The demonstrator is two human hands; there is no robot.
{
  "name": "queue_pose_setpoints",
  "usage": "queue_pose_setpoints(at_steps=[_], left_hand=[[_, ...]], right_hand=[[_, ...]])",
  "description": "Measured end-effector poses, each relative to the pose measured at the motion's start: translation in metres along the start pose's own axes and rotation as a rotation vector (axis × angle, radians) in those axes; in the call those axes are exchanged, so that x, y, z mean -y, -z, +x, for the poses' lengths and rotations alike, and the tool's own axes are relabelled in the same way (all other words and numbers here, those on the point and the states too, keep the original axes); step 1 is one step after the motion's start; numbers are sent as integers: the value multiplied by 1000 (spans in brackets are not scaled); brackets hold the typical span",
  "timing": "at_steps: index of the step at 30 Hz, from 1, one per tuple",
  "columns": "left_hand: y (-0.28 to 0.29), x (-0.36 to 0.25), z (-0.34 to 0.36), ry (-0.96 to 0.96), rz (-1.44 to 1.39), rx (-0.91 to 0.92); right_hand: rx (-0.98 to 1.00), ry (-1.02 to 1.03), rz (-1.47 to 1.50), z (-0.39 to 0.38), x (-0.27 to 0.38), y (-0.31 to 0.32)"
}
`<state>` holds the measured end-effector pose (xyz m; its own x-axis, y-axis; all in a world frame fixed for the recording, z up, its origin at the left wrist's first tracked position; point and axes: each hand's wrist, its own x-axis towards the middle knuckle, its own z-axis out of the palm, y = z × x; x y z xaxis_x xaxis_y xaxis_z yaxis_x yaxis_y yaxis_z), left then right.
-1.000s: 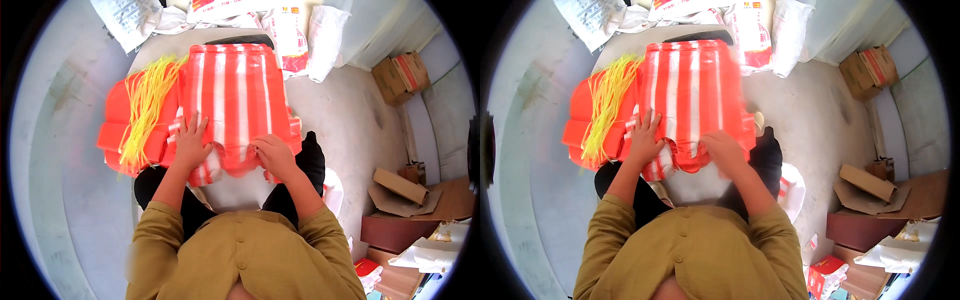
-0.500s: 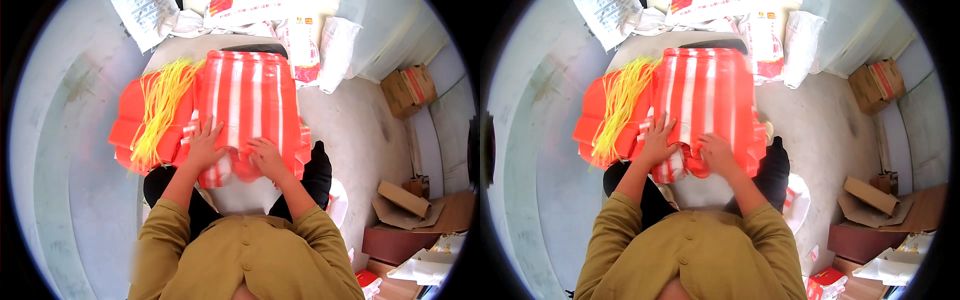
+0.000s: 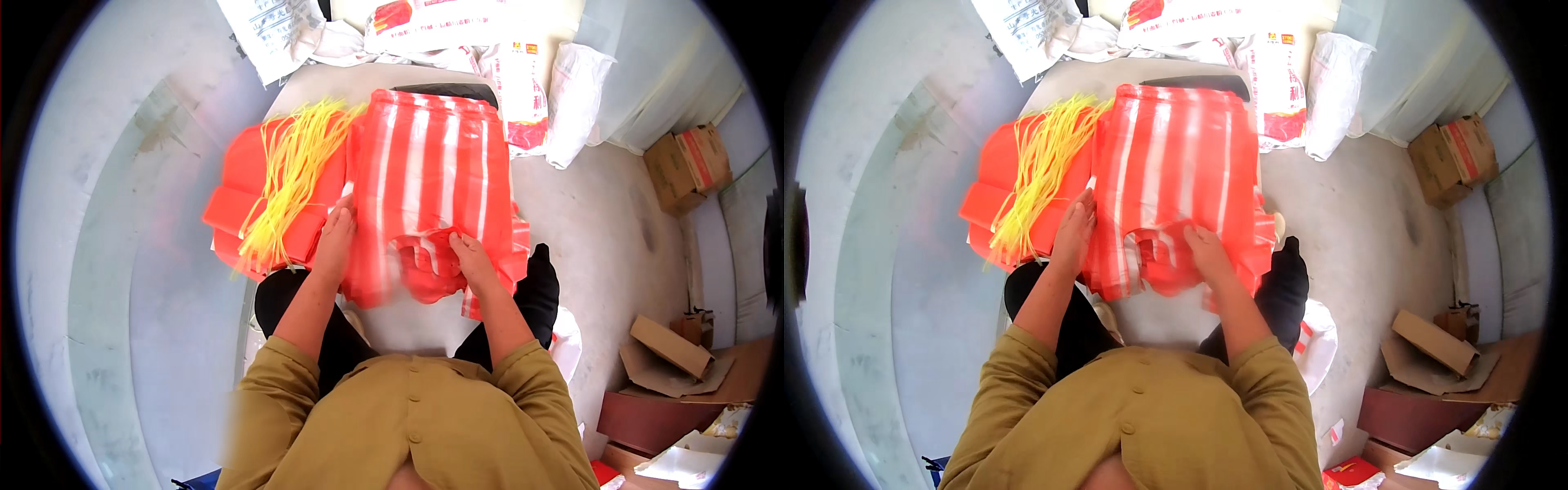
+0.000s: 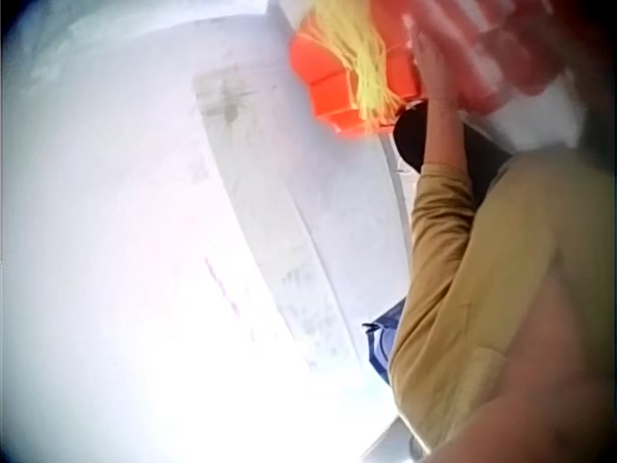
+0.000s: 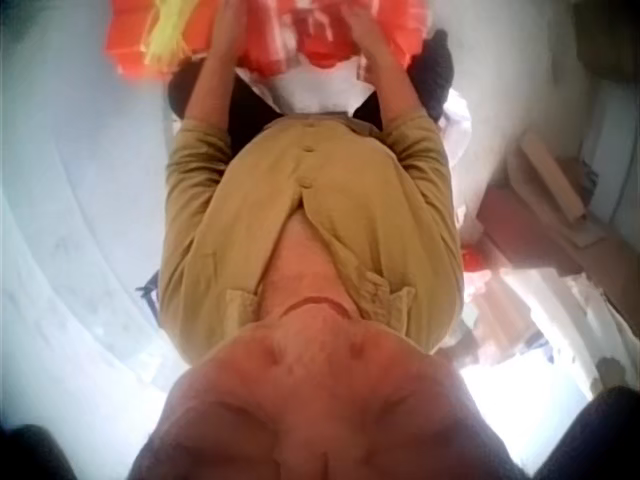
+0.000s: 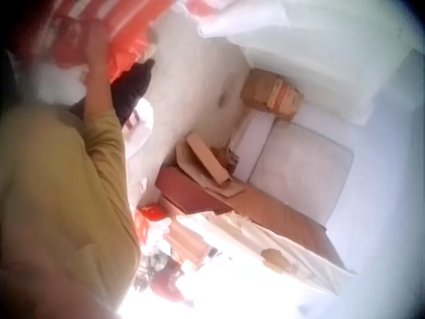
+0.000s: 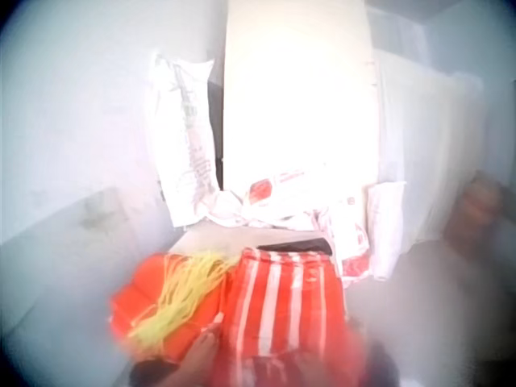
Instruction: The person folds red-and-white striped plastic sheets and ties them with yellow plastic ties. They repeat the folding and tying process for multiple sheets, placing each completed bundle into a white bag on the floor.
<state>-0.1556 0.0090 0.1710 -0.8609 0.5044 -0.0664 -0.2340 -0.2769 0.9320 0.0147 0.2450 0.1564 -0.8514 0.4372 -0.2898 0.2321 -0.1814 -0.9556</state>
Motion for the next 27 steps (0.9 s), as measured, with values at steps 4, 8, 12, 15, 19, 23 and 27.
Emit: queue_pose_setpoints(at_steps=[4,8,12,15,19,23,27], left_hand=[[-5,0,8,-44,-107,-62],[-4,4,19,-44,-144,-145],[-2,5,19,37,-270,-107],[-9,1,16,84,-272,-99],[-7,-1,12,161,-161,-115],[3,5,4,187,192,-107],[2,-9,-24,182,508,-29]], right_hand=[[35,-26,-7,4,-4,8],[31,-12,83,7,-11,9],[19,-38,183,6,-8,4],[24,-26,193,4,-5,6],[-3,-2,266,1,1,-1],[7,-23,191,10,-12,7],[66,-33,117,9,-12,8]])
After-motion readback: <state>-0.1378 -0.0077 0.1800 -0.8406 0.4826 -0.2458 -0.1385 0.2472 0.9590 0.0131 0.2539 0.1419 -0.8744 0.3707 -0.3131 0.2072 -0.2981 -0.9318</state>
